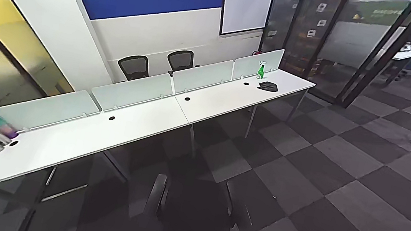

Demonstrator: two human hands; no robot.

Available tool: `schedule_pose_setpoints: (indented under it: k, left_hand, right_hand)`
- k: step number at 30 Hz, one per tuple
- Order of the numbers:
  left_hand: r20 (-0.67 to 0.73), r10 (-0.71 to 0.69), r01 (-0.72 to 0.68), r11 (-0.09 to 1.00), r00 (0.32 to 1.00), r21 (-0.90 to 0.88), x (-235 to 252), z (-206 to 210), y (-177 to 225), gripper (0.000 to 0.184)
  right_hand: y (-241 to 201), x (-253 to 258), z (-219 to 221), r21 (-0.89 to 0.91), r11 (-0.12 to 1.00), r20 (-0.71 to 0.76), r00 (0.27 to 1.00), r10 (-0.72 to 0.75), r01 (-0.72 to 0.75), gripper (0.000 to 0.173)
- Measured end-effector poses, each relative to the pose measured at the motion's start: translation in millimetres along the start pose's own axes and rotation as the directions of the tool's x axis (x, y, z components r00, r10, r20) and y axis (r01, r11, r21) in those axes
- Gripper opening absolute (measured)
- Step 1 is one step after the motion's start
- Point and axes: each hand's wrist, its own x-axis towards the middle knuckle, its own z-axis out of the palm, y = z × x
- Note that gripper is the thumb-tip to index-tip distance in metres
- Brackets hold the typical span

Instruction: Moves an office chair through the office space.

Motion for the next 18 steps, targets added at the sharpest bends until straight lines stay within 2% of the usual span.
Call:
schedule_pose_setpoints:
  k: [2, 4, 7, 12, 18]
  left_hand:
    - [0.043, -0.018, 0.018, 1.000, 0.999, 0.009, 28, -3, 15, 0.048]
    - [0.135, -0.068, 0.057, 0.995, 0.988, 0.083, 59, -9, 32, 0.051]
    - [0.198, -0.130, 0.107, 0.987, 0.972, 0.123, 104, -26, 51, 0.046]
    - [0.213, -0.157, 0.123, 0.979, 0.964, 0.163, 170, -55, 70, 0.045]
    - [0.212, -0.080, 0.027, 0.970, 0.974, 0.241, 250, -85, 102, 0.043]
  right_hand:
    - [19, 12, -8, -0.013, 0.997, 0.039, 0.996, 0.076, -0.076, 0.031]
    - [35, 20, -10, -0.033, 0.991, 0.020, 0.991, 0.129, -0.129, 0.036]
    - [53, 40, -18, -0.074, 0.979, -0.013, 0.982, 0.190, -0.190, 0.040]
    - [69, 79, -44, -0.091, 0.958, 0.069, 0.959, 0.277, -0.270, 0.044]
    - [99, 107, -61, -0.054, 0.926, 0.067, 0.924, 0.377, -0.374, 0.051]
